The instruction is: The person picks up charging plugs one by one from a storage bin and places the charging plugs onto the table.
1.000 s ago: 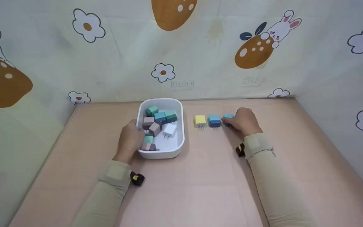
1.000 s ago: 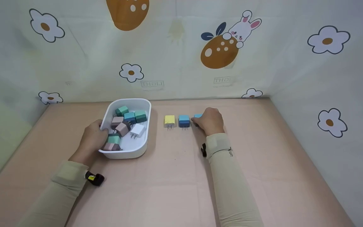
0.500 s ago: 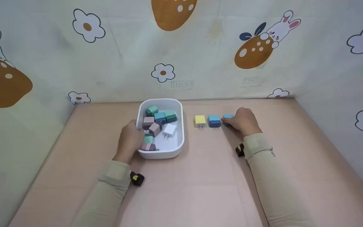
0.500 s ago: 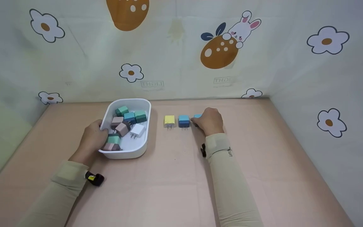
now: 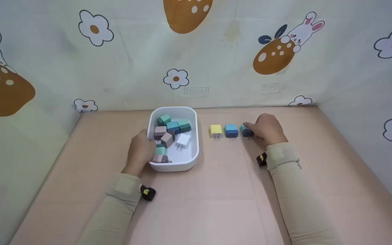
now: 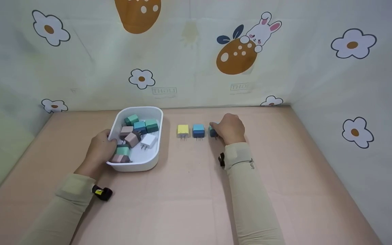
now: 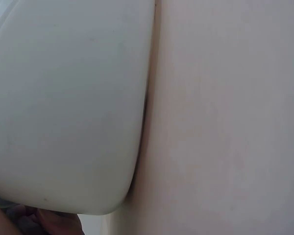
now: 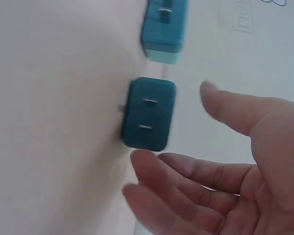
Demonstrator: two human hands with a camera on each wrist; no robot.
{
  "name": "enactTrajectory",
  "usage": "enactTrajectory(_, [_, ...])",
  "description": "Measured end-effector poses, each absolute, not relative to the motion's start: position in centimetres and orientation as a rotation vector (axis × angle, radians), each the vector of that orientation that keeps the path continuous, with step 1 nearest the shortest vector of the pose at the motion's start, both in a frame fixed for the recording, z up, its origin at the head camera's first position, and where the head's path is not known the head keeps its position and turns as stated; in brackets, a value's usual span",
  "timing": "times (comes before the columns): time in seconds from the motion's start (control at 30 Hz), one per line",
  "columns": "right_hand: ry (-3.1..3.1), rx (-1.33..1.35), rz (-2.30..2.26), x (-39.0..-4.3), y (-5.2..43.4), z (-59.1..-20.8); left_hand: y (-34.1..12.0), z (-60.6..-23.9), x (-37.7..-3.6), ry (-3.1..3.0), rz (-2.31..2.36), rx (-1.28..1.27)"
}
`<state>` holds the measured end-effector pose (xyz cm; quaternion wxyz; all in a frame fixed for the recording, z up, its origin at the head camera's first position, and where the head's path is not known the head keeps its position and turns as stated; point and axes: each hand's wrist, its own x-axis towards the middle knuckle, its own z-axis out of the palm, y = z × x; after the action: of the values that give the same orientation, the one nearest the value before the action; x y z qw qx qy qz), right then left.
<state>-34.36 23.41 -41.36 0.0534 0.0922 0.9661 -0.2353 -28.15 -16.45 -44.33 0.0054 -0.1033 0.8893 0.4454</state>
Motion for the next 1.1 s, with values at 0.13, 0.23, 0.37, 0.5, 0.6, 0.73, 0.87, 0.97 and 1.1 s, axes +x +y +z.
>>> enactTrajectory(0.13, [2.928,0.272,-0.726,-33.9,23.7,-40.5,-16.5,-44.3,-28.2,2.786,1.383,-0.317])
enactTrajectory(0.23, [2.961,0.236,-0.719,-33.5,23.9,-39.8,-16.6,-44.3,-28.2,2.786,1.383,-0.322])
enactTrajectory(0.37, [2.990,0.192,-0.731,-33.0,23.8,-38.7,-16.6,-44.3,-28.1,2.780,1.397,-0.325])
enactTrajectory(0.5, [2.999,0.165,-0.727,-32.4,23.2,-37.5,-16.6,-44.3,-28.2,2.776,1.404,-0.328])
enactTrajectory(0.6, [3.006,0.148,-0.728,-32.0,22.5,-36.7,-16.6,-44.3,-28.2,2.775,1.401,-0.328])
enactTrajectory(0.73, [3.029,0.119,-0.730,-31.4,21.4,-36.1,-16.6,-44.3,-28.3,2.778,1.389,-0.328])
enactTrajectory(0.87, [3.075,0.049,-0.714,-30.9,20.0,-35.7,-16.5,-44.3,-28.3,2.777,1.395,-0.329])
enactTrajectory(0.97, [3.118,-0.023,-0.716,-30.5,18.6,-35.6,-16.4,-44.3,-28.2,2.783,1.401,-0.326])
enactTrajectory(1.1, [3.175,-0.129,-0.723,-29.8,16.7,-35.7,-16.4,-44.2,-28.2,2.798,1.393,-0.321])
